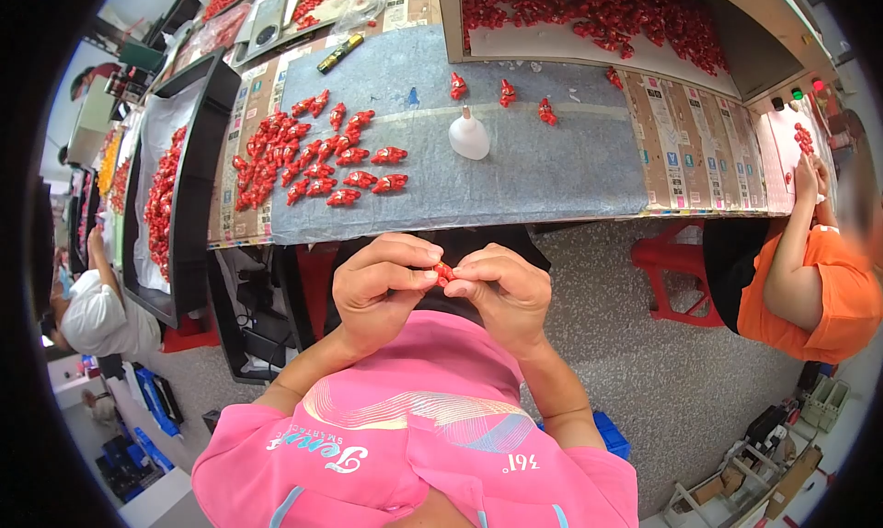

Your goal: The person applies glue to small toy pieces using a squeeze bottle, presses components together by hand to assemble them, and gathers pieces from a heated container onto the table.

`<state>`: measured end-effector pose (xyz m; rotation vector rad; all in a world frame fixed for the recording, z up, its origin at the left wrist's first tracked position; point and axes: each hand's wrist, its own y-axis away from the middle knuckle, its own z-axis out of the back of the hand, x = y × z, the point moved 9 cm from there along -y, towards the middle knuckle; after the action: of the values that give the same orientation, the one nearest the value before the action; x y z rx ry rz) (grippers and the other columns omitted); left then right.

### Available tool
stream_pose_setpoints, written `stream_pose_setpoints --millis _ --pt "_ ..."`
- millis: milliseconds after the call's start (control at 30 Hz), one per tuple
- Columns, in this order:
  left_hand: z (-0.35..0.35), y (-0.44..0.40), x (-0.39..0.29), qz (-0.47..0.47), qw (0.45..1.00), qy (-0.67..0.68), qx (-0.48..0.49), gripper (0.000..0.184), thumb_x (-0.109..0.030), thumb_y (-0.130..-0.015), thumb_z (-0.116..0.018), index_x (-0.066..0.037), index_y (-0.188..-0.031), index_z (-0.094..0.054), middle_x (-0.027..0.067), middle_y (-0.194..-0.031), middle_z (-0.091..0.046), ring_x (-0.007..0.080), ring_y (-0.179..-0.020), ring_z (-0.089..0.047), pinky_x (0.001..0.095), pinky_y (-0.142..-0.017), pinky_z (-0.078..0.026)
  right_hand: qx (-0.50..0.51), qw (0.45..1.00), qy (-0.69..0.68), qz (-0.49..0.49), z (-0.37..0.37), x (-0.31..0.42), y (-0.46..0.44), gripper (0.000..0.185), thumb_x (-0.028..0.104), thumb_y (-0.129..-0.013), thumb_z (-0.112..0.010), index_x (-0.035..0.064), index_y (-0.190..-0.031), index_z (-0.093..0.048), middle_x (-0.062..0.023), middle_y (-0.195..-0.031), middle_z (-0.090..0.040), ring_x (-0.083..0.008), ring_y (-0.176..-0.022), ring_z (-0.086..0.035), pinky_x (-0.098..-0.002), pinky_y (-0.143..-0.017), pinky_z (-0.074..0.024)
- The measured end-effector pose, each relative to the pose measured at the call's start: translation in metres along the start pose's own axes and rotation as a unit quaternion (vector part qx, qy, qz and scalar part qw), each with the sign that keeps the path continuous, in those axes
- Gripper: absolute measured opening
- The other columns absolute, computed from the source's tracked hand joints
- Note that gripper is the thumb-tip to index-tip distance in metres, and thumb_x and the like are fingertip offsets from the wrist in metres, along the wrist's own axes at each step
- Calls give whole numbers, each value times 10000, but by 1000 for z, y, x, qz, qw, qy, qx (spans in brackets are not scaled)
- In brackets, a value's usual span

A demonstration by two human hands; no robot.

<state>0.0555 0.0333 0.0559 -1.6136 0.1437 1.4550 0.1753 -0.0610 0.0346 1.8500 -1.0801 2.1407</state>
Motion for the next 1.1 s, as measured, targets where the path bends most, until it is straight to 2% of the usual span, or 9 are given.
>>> stream_pose_setpoints --millis 133,333,400,500,567,600,733,900,1100 --pt "-3 -2 -1 -4 1000 14 17 197 118 -667 -710 -22 -801 -674 100 -921 -673 247 -881 -662 317 -748 -534 5 999 -34 -18 4 -4 0 182 42 -694 -789 9 -783 -634 -79 -738 -655 -155 -654 -603 -251 -550 -447" --pt "-5 -1 0 42 999 17 13 195 102 -686 -723 -30 -823 -680 89 -920 -670 216 -877 -658 290 -737 -529 21 999 9 -30 6 5 -6 140 51 -731 -768 0 -814 -668 -88 -759 -661 -164 -700 -623 -243 -598 -481" --pt "-2 1 7 72 997 21 8 197 99 -690 -725 -33 -830 -682 86 -913 -669 205 -874 -656 278 -732 -526 24 995 7 -94 6 -2 -3 137 53 -748 -757 -3 -847 -681 -94 -799 -666 -161 -715 -627 -247 -626 -497" --pt "-6 3 13 93 994 60 21 200 101 -733 -712 -18 -891 -680 91 -976 -624 167 -882 -637 269 -761 -540 16 989 -29 -147 8 -8 0 139 54 -764 -746 -8 -871 -685 -97 -836 -666 -149 -731 -626 -246 -633 -500" --pt "-9 7 27 198 953 227 -27 182 111 -756 -689 -9 -893 -691 107 -995 -626 164 -897 -633 247 -772 -536 2 988 -33 -148 9 -10 1 132 52 -769 -741 -11 -870 -683 -97 -843 -665 -147 -739 -627 -249 -632 -500" --pt "-8 8 28 198 953 227 -26 182 111 -756 -689 -9 -893 -691 107 -995 -626 164 -897 -633 247 -772 -536 -10 988 -37 -149 11 -11 2 126 49 -774 -737 -13 -869 -682 -97 -849 -665 -146 -747 -627 -251 -630 -501" --pt "-10 11 37 221 942 254 2 170 90 -758 -699 -19 -889 -694 111 -995 -615 170 -895 -634 266 -788 -552 1 991 3 -131 10 -6 -1 117 39 -775 -730 -9 -869 -680 -97 -834 -666 -158 -745 -629 -260 -628 -502" --pt "-9 10 35 213 947 239 3 160 86 -752 -705 -22 -869 -700 118 -994 -627 169 -890 -637 273 -795 -554 4 995 97 -11 8 14 -7 121 13 -756 -731 0 -854 -660 -97 -777 -661 -193 -688 -627 -268 -593 -498" --pt "-10 18 45 269 926 264 -19 165 90 -735 -717 -30 -848 -702 111 -981 -637 169 -880 -641 272 -790 -556 19 992 127 19 5 26 -10 116 -6 -752 -724 -8 -838 -646 -102 -768 -655 -193 -670 -618 -274 -573 -488"
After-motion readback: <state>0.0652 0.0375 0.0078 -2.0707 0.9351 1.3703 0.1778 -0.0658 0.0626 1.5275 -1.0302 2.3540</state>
